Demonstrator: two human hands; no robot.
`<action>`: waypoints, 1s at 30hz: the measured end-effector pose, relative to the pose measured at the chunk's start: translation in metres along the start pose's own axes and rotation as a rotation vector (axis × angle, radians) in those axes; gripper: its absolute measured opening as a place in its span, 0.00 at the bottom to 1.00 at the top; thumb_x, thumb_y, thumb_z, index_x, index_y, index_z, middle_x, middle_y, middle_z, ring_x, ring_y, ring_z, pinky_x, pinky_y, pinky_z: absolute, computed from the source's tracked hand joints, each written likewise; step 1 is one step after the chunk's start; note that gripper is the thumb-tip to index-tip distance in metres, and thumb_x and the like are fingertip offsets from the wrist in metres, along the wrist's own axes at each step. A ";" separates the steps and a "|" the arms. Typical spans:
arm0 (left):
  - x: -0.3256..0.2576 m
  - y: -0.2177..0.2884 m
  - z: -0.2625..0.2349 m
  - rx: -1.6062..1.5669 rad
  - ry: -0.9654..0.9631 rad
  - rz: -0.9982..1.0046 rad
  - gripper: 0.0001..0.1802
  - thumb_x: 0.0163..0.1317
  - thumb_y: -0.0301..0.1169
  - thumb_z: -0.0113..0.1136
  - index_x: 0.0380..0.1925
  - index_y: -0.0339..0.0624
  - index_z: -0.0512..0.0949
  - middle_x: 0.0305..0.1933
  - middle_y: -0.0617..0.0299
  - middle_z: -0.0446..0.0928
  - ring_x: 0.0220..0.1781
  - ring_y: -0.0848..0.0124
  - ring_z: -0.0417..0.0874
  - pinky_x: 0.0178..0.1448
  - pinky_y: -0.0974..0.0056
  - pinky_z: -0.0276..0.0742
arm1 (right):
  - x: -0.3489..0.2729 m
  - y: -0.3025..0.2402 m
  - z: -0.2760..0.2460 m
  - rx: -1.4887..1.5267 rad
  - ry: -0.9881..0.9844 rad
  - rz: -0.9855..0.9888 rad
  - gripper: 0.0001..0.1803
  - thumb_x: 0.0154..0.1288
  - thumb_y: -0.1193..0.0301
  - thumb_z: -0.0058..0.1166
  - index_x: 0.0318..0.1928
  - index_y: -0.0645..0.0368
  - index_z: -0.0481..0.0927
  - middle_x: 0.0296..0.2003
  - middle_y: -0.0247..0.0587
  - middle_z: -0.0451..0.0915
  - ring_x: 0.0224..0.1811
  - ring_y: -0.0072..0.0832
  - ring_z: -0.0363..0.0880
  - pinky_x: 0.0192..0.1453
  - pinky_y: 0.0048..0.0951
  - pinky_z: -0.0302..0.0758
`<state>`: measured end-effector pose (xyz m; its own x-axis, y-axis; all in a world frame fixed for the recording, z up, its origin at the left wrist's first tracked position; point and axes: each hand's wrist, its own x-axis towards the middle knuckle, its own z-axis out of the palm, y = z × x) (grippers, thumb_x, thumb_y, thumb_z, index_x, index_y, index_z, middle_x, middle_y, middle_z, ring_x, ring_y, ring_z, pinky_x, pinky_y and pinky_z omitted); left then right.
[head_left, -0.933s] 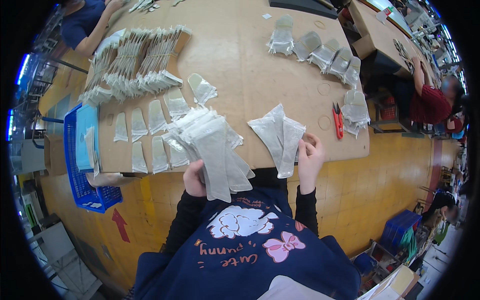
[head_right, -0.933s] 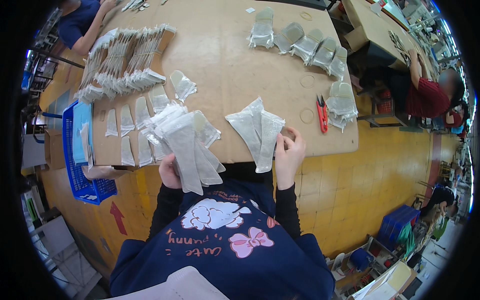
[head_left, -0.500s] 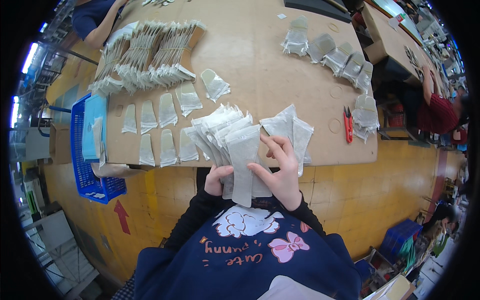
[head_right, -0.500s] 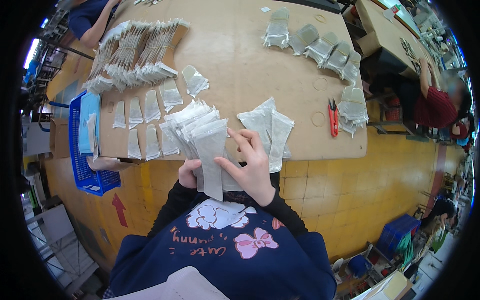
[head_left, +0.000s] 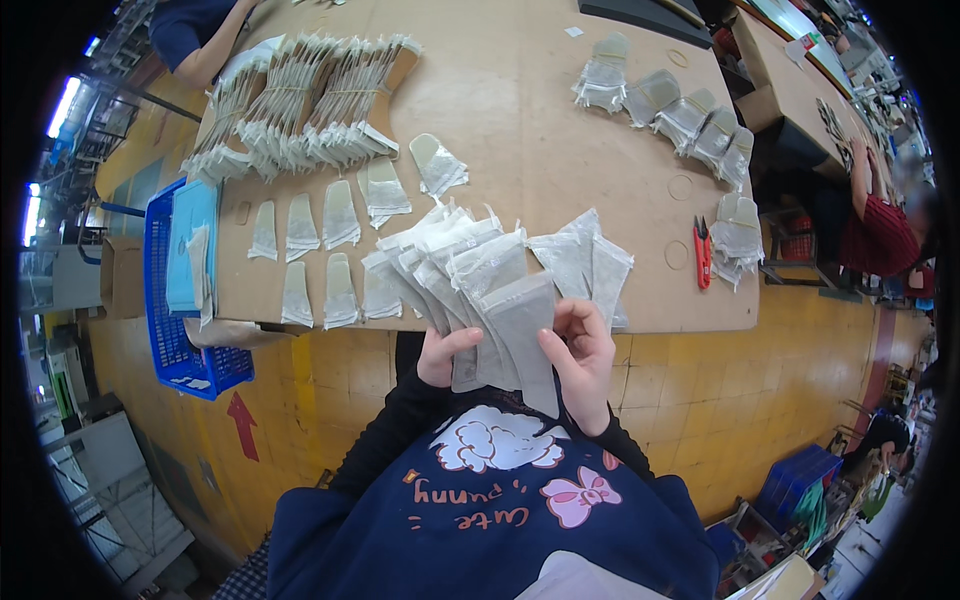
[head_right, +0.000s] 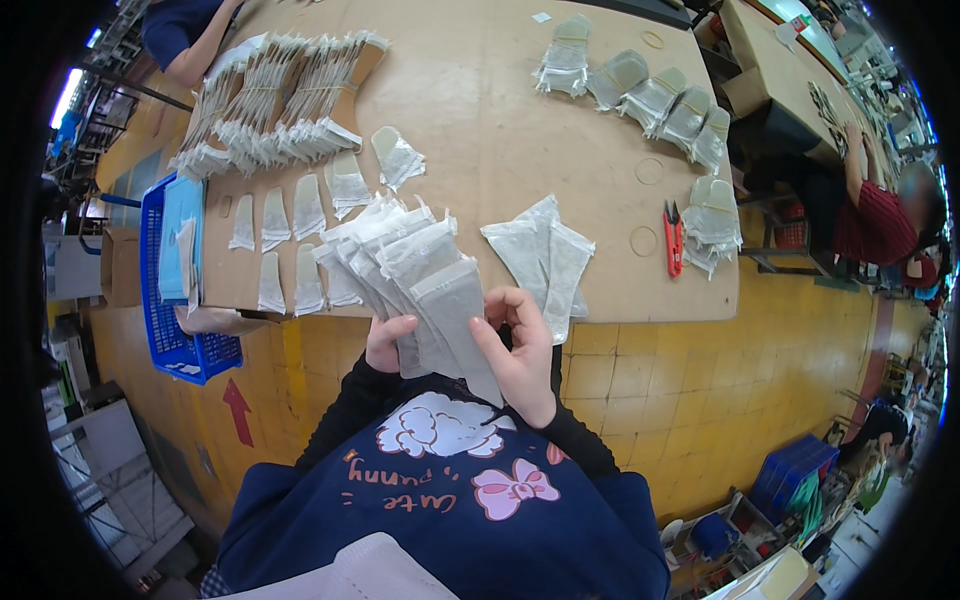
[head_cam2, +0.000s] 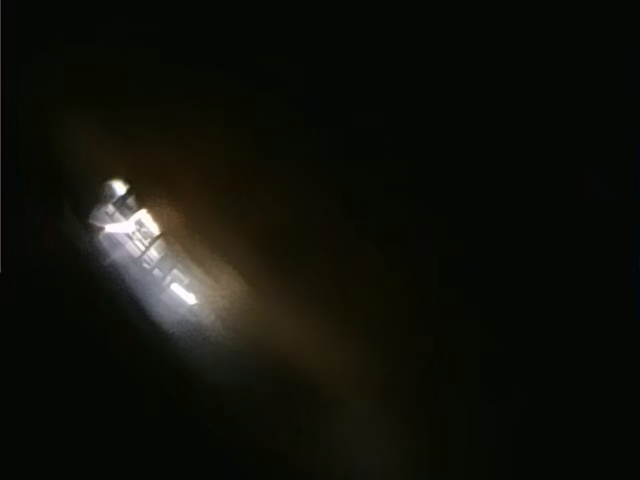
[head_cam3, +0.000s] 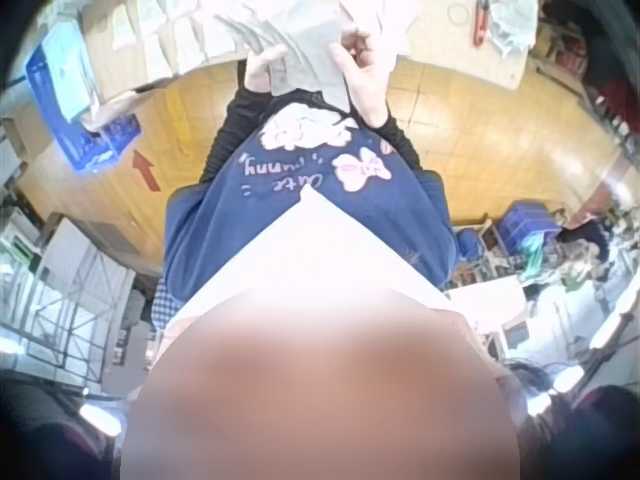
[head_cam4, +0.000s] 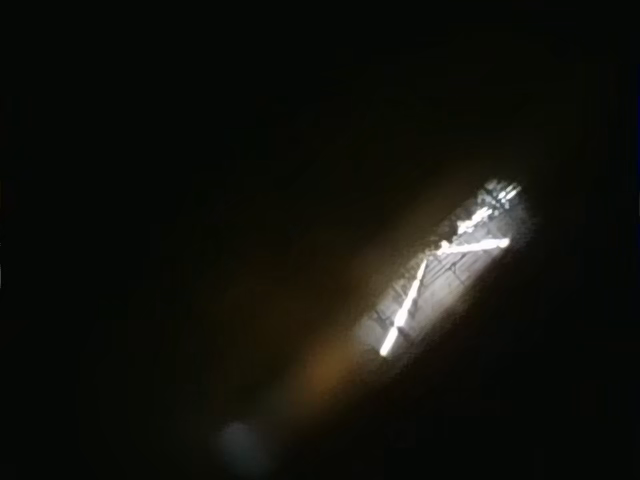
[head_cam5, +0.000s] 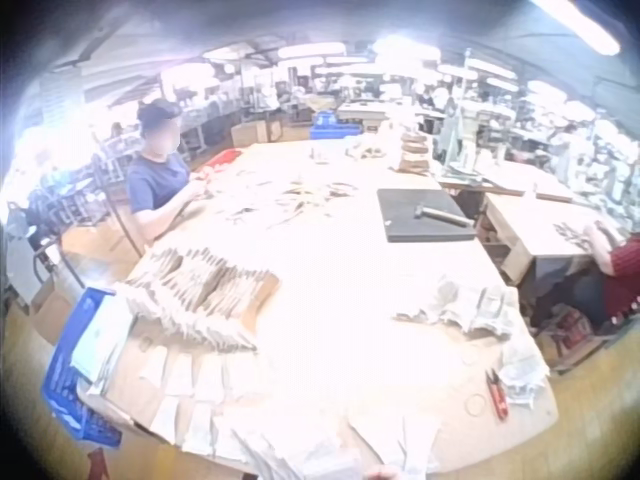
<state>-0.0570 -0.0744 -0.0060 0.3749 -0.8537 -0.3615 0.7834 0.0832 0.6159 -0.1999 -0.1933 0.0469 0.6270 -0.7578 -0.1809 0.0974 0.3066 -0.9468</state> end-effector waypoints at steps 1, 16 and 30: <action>0.001 -0.002 0.000 0.010 -0.017 0.009 0.31 0.56 0.26 0.61 0.61 0.33 0.66 0.56 0.53 0.75 0.57 0.63 0.78 0.60 0.60 0.73 | 0.002 0.000 0.001 -0.025 -0.008 0.001 0.15 0.62 0.80 0.59 0.49 0.65 0.72 0.34 0.29 0.72 0.32 0.13 0.66 0.36 0.17 0.65; -0.004 -0.001 0.000 0.023 0.128 0.105 0.30 0.54 0.26 0.60 0.59 0.33 0.66 0.51 0.52 0.76 0.52 0.61 0.79 0.56 0.59 0.76 | -0.003 0.010 -0.011 -0.059 0.314 -0.286 0.08 0.65 0.79 0.58 0.44 0.67 0.78 0.34 0.34 0.80 0.34 0.15 0.74 0.38 0.19 0.71; 0.005 0.002 -0.001 0.047 0.072 0.039 0.30 0.55 0.27 0.57 0.59 0.31 0.66 0.52 0.50 0.76 0.51 0.60 0.80 0.54 0.57 0.78 | 0.046 0.046 -0.155 -0.666 0.609 -0.221 0.11 0.61 0.77 0.61 0.43 0.69 0.79 0.40 0.40 0.78 0.27 0.20 0.73 0.33 0.21 0.72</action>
<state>-0.0537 -0.0780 -0.0071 0.4404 -0.8109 -0.3854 0.7442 0.0896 0.6619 -0.2860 -0.3030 -0.0464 0.1150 -0.9891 0.0919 -0.4163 -0.1319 -0.8996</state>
